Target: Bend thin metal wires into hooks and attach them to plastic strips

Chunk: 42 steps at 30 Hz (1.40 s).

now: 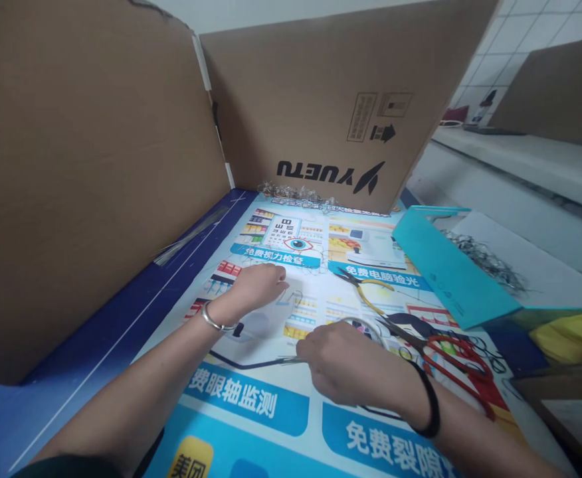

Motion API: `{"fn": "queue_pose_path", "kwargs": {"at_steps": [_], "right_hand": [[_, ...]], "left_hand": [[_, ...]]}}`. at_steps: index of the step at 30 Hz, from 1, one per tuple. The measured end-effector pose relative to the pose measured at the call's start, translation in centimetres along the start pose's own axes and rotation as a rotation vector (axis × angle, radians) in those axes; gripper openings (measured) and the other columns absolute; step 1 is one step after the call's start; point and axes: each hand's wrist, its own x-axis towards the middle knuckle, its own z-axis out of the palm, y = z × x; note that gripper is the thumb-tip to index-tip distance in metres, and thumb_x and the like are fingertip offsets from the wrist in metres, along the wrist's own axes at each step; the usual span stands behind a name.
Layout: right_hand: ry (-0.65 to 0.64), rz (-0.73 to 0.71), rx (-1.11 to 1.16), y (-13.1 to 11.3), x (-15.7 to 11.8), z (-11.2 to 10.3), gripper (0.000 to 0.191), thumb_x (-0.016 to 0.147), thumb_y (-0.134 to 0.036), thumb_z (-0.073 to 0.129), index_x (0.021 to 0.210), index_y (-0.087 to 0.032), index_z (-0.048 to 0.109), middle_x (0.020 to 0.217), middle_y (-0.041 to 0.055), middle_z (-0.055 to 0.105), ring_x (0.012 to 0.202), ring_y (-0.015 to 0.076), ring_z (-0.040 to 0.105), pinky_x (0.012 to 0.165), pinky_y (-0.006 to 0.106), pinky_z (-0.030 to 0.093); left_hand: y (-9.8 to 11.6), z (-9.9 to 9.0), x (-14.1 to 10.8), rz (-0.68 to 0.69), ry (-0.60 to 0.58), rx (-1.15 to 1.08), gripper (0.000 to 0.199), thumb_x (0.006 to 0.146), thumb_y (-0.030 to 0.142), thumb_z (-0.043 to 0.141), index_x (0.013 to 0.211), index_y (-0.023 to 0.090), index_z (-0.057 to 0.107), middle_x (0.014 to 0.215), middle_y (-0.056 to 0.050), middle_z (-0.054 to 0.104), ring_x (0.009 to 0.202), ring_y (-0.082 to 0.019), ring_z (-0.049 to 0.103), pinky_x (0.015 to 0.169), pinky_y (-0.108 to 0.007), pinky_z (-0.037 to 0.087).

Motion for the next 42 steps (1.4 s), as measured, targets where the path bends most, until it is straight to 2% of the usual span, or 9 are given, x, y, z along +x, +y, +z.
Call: {"fn": "queue_pose_path", "kwargs": {"at_steps": [6,11,14,18,20,23,28,34,42], "right_hand": [[0.041,0.162,0.219,1.5,0.1,-0.2,0.006,0.066,-0.013,0.046,0.067,-0.019,0.047,0.060,-0.0038,0.053,0.053,0.0083,0.037,0.049,0.023,0.018],[0.064,0.209,0.357,2.0,0.1,0.0,0.006,0.064,-0.014,0.048,0.066,-0.019,0.046,0.056,-0.0061,0.046,0.051,0.0073,0.037,0.048,0.020,0.021],[0.089,0.223,0.381,2.1,0.3,-0.1,0.006,0.065,-0.013,0.048,0.065,-0.019,0.049,0.056,-0.0060,0.046,0.051,0.0071,0.038,0.048,0.020,0.022],[0.137,0.234,0.402,2.7,0.3,-0.4,0.009,0.068,-0.012,0.048,0.067,-0.018,0.055,0.057,-0.0051,0.051,0.053,0.0074,0.042,0.050,0.019,0.025],[0.154,0.225,0.405,3.1,0.2,-0.4,0.011,0.067,-0.011,0.049,0.069,-0.017,0.058,0.059,-0.0045,0.054,0.055,0.0077,0.044,0.051,0.019,0.026],[0.162,0.214,0.373,3.6,0.2,-0.1,0.015,0.067,-0.009,0.048,0.072,-0.018,0.059,0.065,-0.0032,0.059,0.059,0.0083,0.048,0.054,0.019,0.028],[0.172,0.242,0.204,3.8,0.3,0.1,0.015,0.071,-0.009,0.047,0.073,-0.017,0.060,0.071,-0.0005,0.062,0.064,0.0100,0.050,0.056,0.021,0.027],[0.149,0.302,-0.013,3.3,0.6,-0.1,0.014,0.075,-0.011,0.049,0.072,-0.017,0.061,0.075,0.0028,0.064,0.072,0.0137,0.054,0.060,0.024,0.028],[0.085,0.410,-0.097,2.8,0.8,0.4,0.019,0.085,-0.017,0.043,0.078,-0.017,0.061,0.080,0.0054,0.065,0.071,0.0161,0.059,0.058,0.027,0.033]], "left_hand": [[0.7,-3.0,-1.0,0.234,-0.076,-0.260,0.023,0.086,0.033,0.046,0.081,0.020,0.065,0.078,-0.002,0.067,0.072,-0.016,0.058,0.062,-0.024,0.039],[2.1,-5.5,-2.6,0.370,-0.094,-0.397,0.021,0.086,0.025,0.048,0.087,0.020,0.069,0.087,-0.001,0.069,0.080,-0.014,0.060,0.070,-0.022,0.040],[2.8,-6.0,-3.4,0.413,-0.157,-0.398,0.022,0.086,0.022,0.048,0.089,0.022,0.070,0.090,-0.001,0.069,0.083,-0.015,0.061,0.072,-0.023,0.041],[3.2,-5.2,-3.9,0.451,-0.134,-0.204,0.021,0.084,0.017,0.049,0.081,0.021,0.069,0.084,-0.003,0.069,0.080,-0.018,0.061,0.069,-0.025,0.040],[3.3,-4.5,-4.0,0.486,-0.108,-0.038,0.022,0.083,0.013,0.048,0.075,0.019,0.067,0.077,-0.004,0.067,0.074,-0.018,0.060,0.063,-0.026,0.038],[3.4,-4.0,-4.1,0.532,-0.112,0.139,0.021,0.079,0.007,0.046,0.075,0.018,0.064,0.073,-0.005,0.065,0.067,-0.019,0.059,0.055,-0.026,0.034],[3.6,-3.1,-4.0,0.525,-0.114,0.147,0.019,0.079,0.008,0.047,0.076,0.018,0.063,0.072,-0.005,0.065,0.064,-0.018,0.059,0.054,-0.026,0.035],[4.0,-1.5,-3.7,0.540,0.013,0.256,0.018,0.079,0.005,0.047,0.073,0.016,0.060,0.069,-0.006,0.062,0.063,-0.019,0.058,0.056,-0.028,0.039],[5.3,-0.3,-3.4,0.495,0.036,0.296,0.017,0.078,0.002,0.047,0.072,0.013,0.059,0.071,-0.008,0.062,0.068,-0.019,0.057,0.059,-0.028,0.045]]}}
